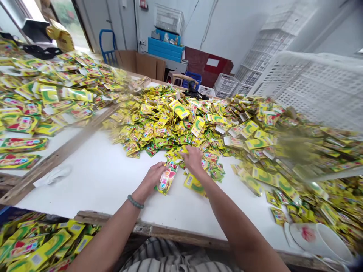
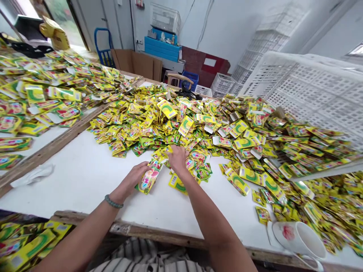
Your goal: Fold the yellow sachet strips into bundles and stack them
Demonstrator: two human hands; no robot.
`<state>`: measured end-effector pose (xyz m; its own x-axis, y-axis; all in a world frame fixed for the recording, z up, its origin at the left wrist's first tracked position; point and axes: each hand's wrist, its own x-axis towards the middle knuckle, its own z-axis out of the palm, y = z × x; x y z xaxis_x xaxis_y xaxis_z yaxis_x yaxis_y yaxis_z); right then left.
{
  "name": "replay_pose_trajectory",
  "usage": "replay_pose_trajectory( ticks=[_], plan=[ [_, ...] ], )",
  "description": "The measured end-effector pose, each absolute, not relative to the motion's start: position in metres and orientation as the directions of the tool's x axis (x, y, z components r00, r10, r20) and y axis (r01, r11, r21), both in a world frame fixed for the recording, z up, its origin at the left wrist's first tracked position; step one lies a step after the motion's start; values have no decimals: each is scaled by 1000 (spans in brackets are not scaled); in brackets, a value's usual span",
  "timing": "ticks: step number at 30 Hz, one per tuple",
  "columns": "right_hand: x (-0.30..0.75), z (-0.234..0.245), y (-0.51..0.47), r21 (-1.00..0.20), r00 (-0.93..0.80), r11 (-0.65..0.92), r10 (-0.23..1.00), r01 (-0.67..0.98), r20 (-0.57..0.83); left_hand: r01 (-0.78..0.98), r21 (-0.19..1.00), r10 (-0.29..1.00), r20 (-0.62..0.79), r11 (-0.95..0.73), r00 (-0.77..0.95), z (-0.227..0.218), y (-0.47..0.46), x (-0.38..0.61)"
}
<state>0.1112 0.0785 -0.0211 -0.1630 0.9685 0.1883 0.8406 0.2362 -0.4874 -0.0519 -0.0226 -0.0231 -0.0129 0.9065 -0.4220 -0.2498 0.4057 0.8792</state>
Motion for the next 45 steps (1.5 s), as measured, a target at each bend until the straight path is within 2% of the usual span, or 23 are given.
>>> replay_pose_trajectory(
  ticks=[3,5,7,9,13,17,21,24,26,28,32,37,45],
  plan=[
    [132,-6,68,-789,-225,269,960,553,169,-175,891,902,-430,419,-30,-27,-20,-53],
    [141,6,62,-863,-384,297,914,408,133,-142,894,902,-431,425,-7,-29,-19,-53],
    [144,15,57,-842,-535,373,836,389,123,-148,893,905,-421,426,65,-30,-21,-53],
    [142,19,55,-771,-628,467,770,432,114,-162,897,908,-388,411,157,-29,-23,-54],
    [134,19,55,-634,-736,612,670,473,98,-163,924,914,-292,346,281,-26,-27,-56],
    [127,24,52,-534,-798,683,602,498,25,-196,914,902,-282,356,327,-25,-27,-55],
    [121,27,44,-592,-743,602,670,536,9,-152,929,900,-272,338,341,-25,-27,-55],
    [123,23,38,-703,-683,469,729,535,-34,-62,946,902,-282,318,328,-24,-27,-56],
    [127,21,35,-804,-641,355,766,477,-42,-72,937,903,-305,341,302,-22,-27,-56],
    [130,21,32,-856,-582,293,813,426,-11,-132,919,902,-324,372,284,-20,-26,-55],
    [129,21,23,-819,-497,339,864,463,77,-194,901,904,-329,387,275,-17,-27,-54],
    [132,13,19,-937,-505,172,863,304,-6,-199,901,898,-318,387,305,-14,-30,-55],
    [127,21,15,-929,-360,26,926,368,-117,-208,904,898,-295,373,325,-11,-31,-54]
  ],
)
